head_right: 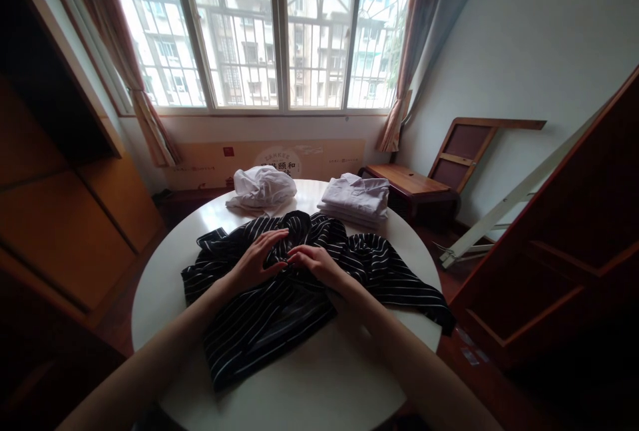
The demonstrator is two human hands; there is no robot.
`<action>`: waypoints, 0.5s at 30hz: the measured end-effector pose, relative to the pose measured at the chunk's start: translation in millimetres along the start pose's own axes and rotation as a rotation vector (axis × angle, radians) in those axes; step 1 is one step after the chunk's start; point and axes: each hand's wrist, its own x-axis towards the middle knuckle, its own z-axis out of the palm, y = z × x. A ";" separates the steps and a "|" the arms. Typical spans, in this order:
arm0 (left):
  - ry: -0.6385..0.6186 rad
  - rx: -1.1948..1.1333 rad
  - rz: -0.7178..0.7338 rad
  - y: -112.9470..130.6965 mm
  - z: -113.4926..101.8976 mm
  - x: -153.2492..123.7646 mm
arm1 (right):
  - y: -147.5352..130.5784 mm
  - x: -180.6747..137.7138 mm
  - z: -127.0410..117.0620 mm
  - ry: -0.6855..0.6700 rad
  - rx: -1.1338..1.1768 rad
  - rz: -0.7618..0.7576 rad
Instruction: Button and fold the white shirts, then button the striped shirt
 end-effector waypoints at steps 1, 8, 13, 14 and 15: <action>-0.077 -0.012 -0.008 1.2 3.6 -0.6 | -1.3 -0.4 4.3 -0.041 0.034 -0.028; -0.323 0.015 -0.172 -6.7 12.3 -7.7 | 3.6 0.7 0.8 0.258 0.030 -0.090; -0.226 -0.122 -0.263 -10.3 -6.5 -3.1 | 4.2 2.2 -9.2 0.523 -0.005 -0.143; -0.108 -0.163 -0.322 -12.3 -10.4 -1.0 | 3.0 1.6 -10.2 0.545 -0.018 -0.152; 0.036 -0.217 -0.388 -15.3 -14.3 1.1 | 1.5 0.7 -10.8 0.556 -0.035 -0.164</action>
